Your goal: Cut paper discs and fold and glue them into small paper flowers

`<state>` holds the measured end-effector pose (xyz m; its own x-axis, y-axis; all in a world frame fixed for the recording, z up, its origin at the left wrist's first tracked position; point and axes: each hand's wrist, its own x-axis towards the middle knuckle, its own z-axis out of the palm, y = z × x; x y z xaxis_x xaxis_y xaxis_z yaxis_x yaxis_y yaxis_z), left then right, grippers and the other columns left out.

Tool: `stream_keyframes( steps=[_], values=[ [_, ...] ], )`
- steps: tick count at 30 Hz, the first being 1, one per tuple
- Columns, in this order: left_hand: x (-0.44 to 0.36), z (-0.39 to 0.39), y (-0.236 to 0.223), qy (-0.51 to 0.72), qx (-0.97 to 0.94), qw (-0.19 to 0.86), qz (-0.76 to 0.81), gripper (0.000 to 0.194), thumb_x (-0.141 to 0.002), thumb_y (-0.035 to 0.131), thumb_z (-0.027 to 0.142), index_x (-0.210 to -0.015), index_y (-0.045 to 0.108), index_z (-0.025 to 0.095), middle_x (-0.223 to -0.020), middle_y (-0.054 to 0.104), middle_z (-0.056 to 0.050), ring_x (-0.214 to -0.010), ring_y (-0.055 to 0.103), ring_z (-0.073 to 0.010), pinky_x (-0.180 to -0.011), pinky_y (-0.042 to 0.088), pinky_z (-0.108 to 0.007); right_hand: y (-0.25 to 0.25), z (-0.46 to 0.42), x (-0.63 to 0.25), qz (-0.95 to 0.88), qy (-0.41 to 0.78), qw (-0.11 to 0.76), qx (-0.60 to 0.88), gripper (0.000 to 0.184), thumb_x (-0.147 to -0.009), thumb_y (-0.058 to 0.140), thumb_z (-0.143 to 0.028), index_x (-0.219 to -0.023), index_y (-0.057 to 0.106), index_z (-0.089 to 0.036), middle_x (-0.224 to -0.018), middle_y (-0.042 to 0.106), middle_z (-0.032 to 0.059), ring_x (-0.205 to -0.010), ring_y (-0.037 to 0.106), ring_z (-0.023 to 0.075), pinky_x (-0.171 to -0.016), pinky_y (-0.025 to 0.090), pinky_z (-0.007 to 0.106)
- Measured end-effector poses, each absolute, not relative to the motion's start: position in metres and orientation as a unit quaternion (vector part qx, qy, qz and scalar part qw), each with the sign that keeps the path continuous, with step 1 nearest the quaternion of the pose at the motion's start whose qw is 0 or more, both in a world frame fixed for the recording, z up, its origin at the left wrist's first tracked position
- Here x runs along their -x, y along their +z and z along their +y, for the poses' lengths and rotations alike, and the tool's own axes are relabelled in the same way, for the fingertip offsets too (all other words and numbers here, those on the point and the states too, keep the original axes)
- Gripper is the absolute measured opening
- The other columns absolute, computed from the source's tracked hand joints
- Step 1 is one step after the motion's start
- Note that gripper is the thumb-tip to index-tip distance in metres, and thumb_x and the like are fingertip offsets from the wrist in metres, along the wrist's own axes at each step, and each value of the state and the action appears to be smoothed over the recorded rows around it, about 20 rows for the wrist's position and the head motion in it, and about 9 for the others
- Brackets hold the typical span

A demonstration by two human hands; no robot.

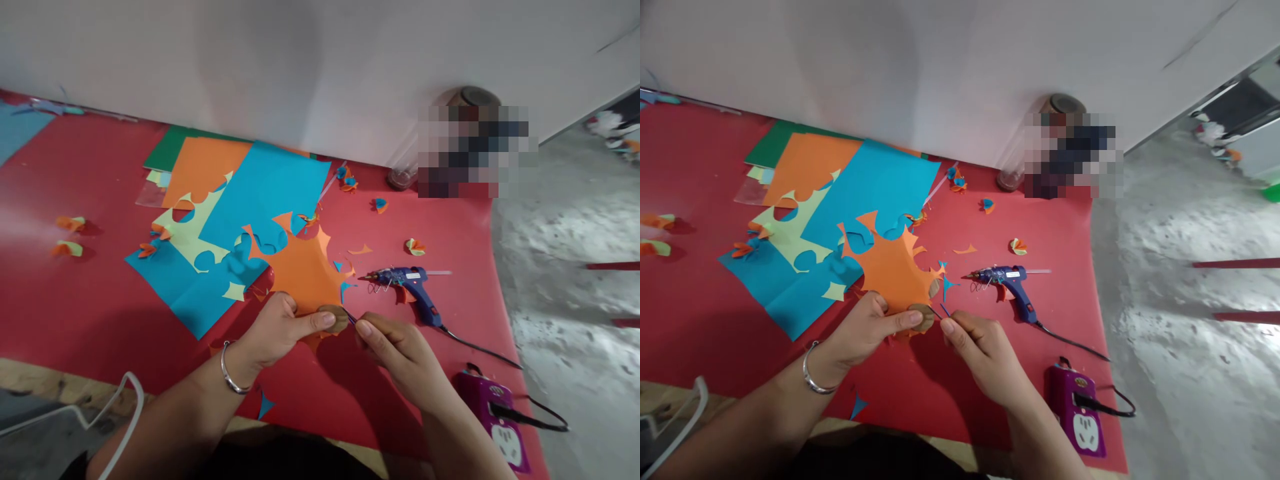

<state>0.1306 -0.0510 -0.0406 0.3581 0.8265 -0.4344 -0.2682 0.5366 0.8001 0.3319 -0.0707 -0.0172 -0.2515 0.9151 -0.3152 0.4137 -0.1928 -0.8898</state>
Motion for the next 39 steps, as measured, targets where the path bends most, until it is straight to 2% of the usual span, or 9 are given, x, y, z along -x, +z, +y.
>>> stream_keyframes(
  steps=[2, 6, 10, 13, 18, 24, 29, 33, 39],
  values=[
    [-0.129, -0.049, -0.037, 0.361, -0.315, 0.77, 0.421, 0.029, -0.065, 0.096, 0.036, -0.051, 0.077, 0.021, -0.053, 0.066, -0.003, -0.062, 0.065, -0.0201, -0.062, 0.055, -0.031, -0.016, -0.07, -0.332, -0.594, 0.527, 0.235, 0.56, 0.076, -0.09, 0.048, -0.095, -0.059, 0.046, -0.025, -0.056, 0.034, -0.0045, -0.052, 0.03, 0.0128, -0.044, 0.023, 0.028],
    [-0.13, -0.047, -0.031, 0.37, -0.308, 0.778, 0.403, 0.016, -0.064, 0.096, 0.033, -0.064, 0.085, 0.021, -0.065, 0.077, -0.006, -0.07, 0.073, -0.0234, -0.068, 0.06, -0.033, -0.014, -0.071, -0.333, -0.601, 0.527, 0.233, 0.554, 0.075, -0.092, 0.049, -0.093, -0.06, 0.048, -0.025, -0.056, 0.035, -0.0046, -0.052, 0.031, 0.0124, -0.045, 0.025, 0.028],
    [-0.132, -0.046, -0.026, 0.377, -0.316, 0.769, 0.409, 0.022, -0.061, 0.098, 0.034, -0.054, 0.08, 0.023, -0.055, 0.072, -0.006, -0.067, 0.074, -0.0274, -0.061, 0.06, -0.035, -0.013, -0.071, -0.334, -0.595, 0.535, 0.229, 0.554, 0.075, -0.091, 0.049, -0.093, -0.061, 0.049, -0.025, -0.056, 0.035, -0.0047, -0.052, 0.03, 0.0124, -0.044, 0.024, 0.028],
    [-0.133, -0.046, -0.024, 0.389, -0.316, 0.759, 0.417, 0.027, -0.059, 0.099, 0.032, -0.048, 0.076, 0.025, -0.048, 0.067, -0.004, -0.063, 0.072, -0.0271, -0.055, 0.058, -0.034, -0.013, -0.071, -0.334, -0.588, 0.539, 0.231, 0.557, 0.075, -0.091, 0.051, -0.093, -0.06, 0.047, -0.025, -0.056, 0.034, -0.0046, -0.053, 0.03, 0.0124, -0.044, 0.023, 0.029],
    [-0.133, -0.047, -0.025, 0.372, -0.304, 0.776, 0.408, 0.033, -0.059, 0.098, 0.033, -0.043, 0.071, 0.024, -0.05, 0.069, -0.003, -0.068, 0.074, -0.0268, -0.064, 0.062, -0.035, -0.014, -0.071, -0.335, -0.599, 0.53, 0.231, 0.554, 0.074, -0.093, 0.049, -0.091, -0.06, 0.046, -0.025, -0.056, 0.036, -0.0044, -0.053, 0.033, 0.0127, -0.047, 0.029, 0.028],
    [-0.128, -0.047, -0.032, 0.334, -0.334, 0.784, 0.402, 0.024, -0.066, 0.096, 0.039, -0.064, 0.083, 0.019, -0.073, 0.083, -0.005, -0.089, 0.08, -0.0278, -0.085, 0.066, -0.037, -0.014, -0.072, -0.336, -0.599, 0.538, 0.21, 0.555, 0.077, -0.091, 0.045, -0.095, -0.061, 0.045, -0.025, -0.057, 0.033, -0.0054, -0.053, 0.031, 0.0124, -0.048, 0.028, 0.028],
    [-0.127, -0.05, -0.041, 0.332, -0.352, 0.779, 0.4, 0.032, -0.073, 0.093, 0.047, -0.082, 0.089, 0.016, -0.094, 0.088, -0.011, -0.101, 0.082, -0.0304, -0.095, 0.066, -0.039, -0.016, -0.076, -0.335, -0.559, 0.574, 0.226, 0.555, 0.076, -0.088, 0.05, -0.096, -0.063, 0.048, -0.024, -0.056, 0.03, -0.0065, -0.052, 0.028, 0.0115, -0.047, 0.024, 0.027],
    [-0.127, -0.053, -0.048, 0.323, -0.369, 0.764, 0.419, 0.042, -0.073, 0.091, 0.053, -0.09, 0.09, 0.015, -0.096, 0.088, -0.012, -0.099, 0.083, -0.0313, -0.095, 0.067, -0.041, -0.018, -0.078, -0.334, -0.551, 0.574, 0.236, 0.558, 0.076, -0.089, 0.051, -0.095, -0.063, 0.049, -0.024, -0.055, 0.03, -0.0067, -0.051, 0.027, 0.0109, -0.046, 0.021, 0.027],
    [-0.128, -0.054, -0.05, 0.328, -0.37, 0.766, 0.41, 0.038, -0.076, 0.089, 0.051, -0.089, 0.09, 0.016, -0.097, 0.088, -0.012, -0.1, 0.083, -0.031, -0.094, 0.067, -0.04, -0.018, -0.077, -0.334, -0.566, 0.554, 0.233, 0.564, 0.076, -0.09, 0.049, -0.095, -0.062, 0.048, -0.024, -0.057, 0.034, -0.0052, -0.052, 0.03, 0.0112, -0.045, 0.023, 0.027]
  ],
)
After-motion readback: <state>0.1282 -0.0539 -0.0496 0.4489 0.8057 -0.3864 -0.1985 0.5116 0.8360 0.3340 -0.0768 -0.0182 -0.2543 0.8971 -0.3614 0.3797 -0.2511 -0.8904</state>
